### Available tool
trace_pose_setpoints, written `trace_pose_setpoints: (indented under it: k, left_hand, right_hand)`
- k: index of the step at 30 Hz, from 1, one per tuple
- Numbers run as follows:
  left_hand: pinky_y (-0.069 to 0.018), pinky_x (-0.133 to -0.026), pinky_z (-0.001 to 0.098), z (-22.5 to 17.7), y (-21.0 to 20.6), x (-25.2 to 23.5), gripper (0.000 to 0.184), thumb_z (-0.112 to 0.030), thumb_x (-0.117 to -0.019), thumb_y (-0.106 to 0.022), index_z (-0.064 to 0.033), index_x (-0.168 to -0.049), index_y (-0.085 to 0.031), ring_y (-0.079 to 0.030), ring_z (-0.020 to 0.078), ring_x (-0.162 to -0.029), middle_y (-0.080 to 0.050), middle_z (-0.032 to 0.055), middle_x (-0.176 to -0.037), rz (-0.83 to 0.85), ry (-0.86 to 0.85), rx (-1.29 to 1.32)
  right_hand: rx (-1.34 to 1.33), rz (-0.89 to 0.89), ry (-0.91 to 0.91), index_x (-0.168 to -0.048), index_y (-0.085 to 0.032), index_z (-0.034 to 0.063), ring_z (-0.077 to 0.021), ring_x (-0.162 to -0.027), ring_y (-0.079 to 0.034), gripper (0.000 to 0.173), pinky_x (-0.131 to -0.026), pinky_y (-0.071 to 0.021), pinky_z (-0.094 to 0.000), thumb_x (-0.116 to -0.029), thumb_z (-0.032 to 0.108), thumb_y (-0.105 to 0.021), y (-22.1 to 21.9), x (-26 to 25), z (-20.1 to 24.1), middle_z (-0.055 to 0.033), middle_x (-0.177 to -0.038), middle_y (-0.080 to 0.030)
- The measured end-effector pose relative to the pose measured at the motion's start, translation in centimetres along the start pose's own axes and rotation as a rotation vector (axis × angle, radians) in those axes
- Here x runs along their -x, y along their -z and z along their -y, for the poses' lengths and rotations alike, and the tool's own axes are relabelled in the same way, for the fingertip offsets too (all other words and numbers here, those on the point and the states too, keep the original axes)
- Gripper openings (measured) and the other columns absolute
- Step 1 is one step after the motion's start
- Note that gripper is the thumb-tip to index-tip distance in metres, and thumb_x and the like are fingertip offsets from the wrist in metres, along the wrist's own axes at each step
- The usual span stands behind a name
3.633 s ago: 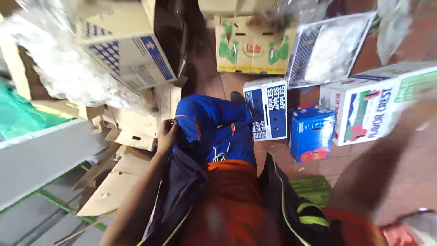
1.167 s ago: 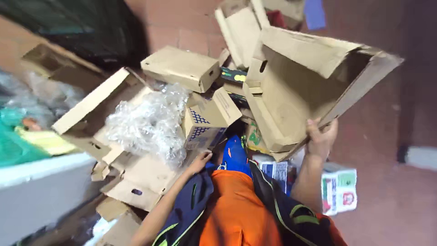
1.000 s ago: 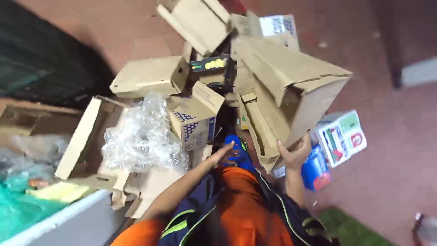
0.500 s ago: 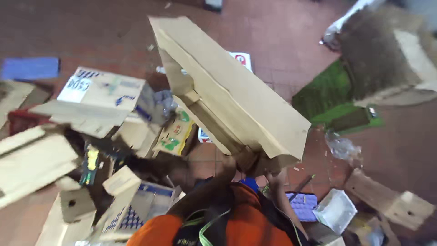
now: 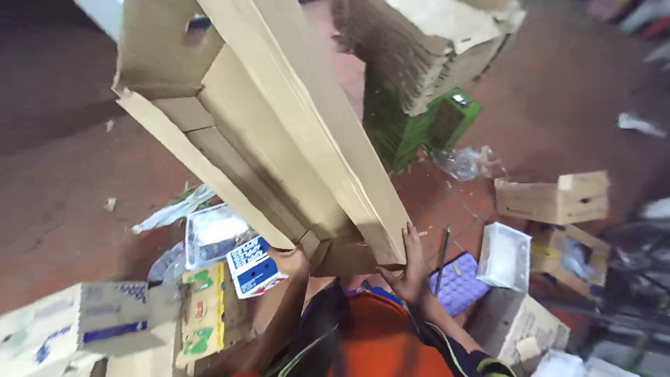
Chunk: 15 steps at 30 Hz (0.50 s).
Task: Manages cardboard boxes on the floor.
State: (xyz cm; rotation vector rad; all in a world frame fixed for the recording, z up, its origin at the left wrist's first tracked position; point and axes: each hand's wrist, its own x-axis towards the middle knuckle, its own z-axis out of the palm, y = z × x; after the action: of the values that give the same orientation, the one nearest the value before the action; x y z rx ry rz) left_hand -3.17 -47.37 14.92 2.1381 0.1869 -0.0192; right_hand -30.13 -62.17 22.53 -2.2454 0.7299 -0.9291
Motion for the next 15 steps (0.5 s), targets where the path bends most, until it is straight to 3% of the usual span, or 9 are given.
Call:
trace_pose_setpoints:
  k: [2, 4, 7, 8, 10, 12, 13, 15]
  left_hand:
    - [-0.0513, -0.102, 0.0569, -1.9, -3.5, 1.1, 0.092, -0.024, -0.0791, -0.084, -0.0025, -0.153, -0.034, -0.062, 0.0378, -0.123, -0.062, 0.0245, -0.135, 0.029, -0.048, -0.019]
    - [-0.0520, -0.102, 0.0550, -4.3, -7.5, 2.5, 0.089, -0.019, -0.0792, -0.083, -0.0007, -0.152, -0.035, -0.063, 0.0365, -0.122, -0.062, 0.0248, -0.133, 0.095, -0.083, 0.027]
    - [-0.0521, -0.104, 0.0506, -10.2, -13.1, 4.1, 0.085, -0.011, -0.0802, -0.081, 0.0004, -0.150, -0.034, -0.061, 0.0320, -0.125, -0.059, 0.0241, -0.135, 0.251, -0.155, 0.186]
    - [-0.0523, -0.104, 0.0516, -12.3, -15.2, 4.3, 0.085, -0.012, -0.0791, -0.082, 0.0000, -0.149, -0.035, -0.061, 0.0324, -0.124, -0.060, 0.0240, -0.133, 0.278, -0.195, 0.213]
    - [-0.0526, -0.103, 0.0505, -17.3, -18.9, 4.4, 0.084, -0.014, -0.0787, -0.081, 0.0001, -0.149, -0.036, -0.062, 0.0308, -0.123, -0.061, 0.0223, -0.132, 0.336, -0.318, 0.218]
    - [-0.0524, -0.099, 0.0541, -22.8, -22.4, 4.3, 0.083, -0.015, -0.0764, -0.079, 0.0004, -0.148, -0.039, -0.063, 0.0332, -0.119, -0.062, 0.0226, -0.130, 0.418, -0.403, 0.187]
    - [-0.0533, -0.097, 0.0555, -25.4, -23.9, 4.5, 0.083, -0.015, -0.0753, -0.079, 0.0000, -0.147, -0.040, -0.064, 0.0335, -0.117, -0.064, 0.0219, -0.127, 0.472, -0.434, 0.185]
    - [-0.0544, -0.094, 0.0572, -30.0, -27.2, 4.9, 0.084, -0.017, -0.0737, -0.080, -0.0013, -0.147, -0.042, -0.067, 0.0338, -0.113, -0.067, 0.0205, -0.124, 0.554, -0.485, 0.185]
  right_hand:
    - [0.099, -0.146, 0.005, -0.149, -0.047, -0.0011, -0.0462, -0.148, -0.037, 0.089, -0.121, -0.0319, -0.0650, -0.0760, 0.035, -0.080, 0.8, -1.0, -2.2, -0.0296, -0.156, -0.042]
    - [0.198, -0.251, 0.015, -0.147, -0.050, 0.0009, -0.0416, -0.145, -0.043, 0.079, -0.118, -0.0338, -0.0663, -0.0804, 0.034, -0.077, 2.9, -2.7, -4.4, -0.0256, -0.152, -0.050]
    - [0.365, -0.416, 0.009, -0.141, -0.054, -0.0032, -0.0402, -0.136, -0.055, 0.076, -0.112, -0.0468, -0.0574, -0.0811, 0.037, -0.078, 6.8, -6.3, -6.4, -0.0283, -0.142, -0.058]
    - [0.455, -0.423, -0.036, -0.138, -0.056, -0.0051, -0.0388, -0.131, -0.059, 0.073, -0.107, -0.0517, -0.0541, -0.0800, 0.035, -0.077, 8.6, -7.9, -6.6, -0.0273, -0.139, -0.060]
    - [0.656, -0.411, -0.160, -0.130, -0.061, -0.0036, -0.0357, -0.116, -0.068, 0.065, -0.087, -0.0594, -0.0521, -0.0731, 0.024, -0.078, 12.2, -11.3, -6.7, -0.0218, -0.130, -0.067]
    - [0.801, -0.447, -0.212, -0.125, -0.065, -0.0028, -0.0370, -0.103, -0.073, 0.059, -0.075, -0.0601, -0.0548, -0.0722, 0.021, -0.079, 15.0, -14.3, -7.8, -0.0203, -0.121, -0.071]
    - [0.844, -0.482, -0.210, -0.125, -0.064, -0.0033, -0.0377, -0.100, -0.073, 0.059, -0.075, -0.0598, -0.0551, -0.0738, 0.022, -0.078, 16.0, -15.4, -8.8, -0.0211, -0.118, -0.072]
    - [0.852, -0.530, -0.229, -0.136, -0.059, -0.0045, -0.0396, -0.106, -0.071, 0.069, -0.085, -0.0581, -0.0571, -0.0753, 0.023, -0.079, 17.7, -17.3, -10.8, -0.0235, -0.125, -0.069]
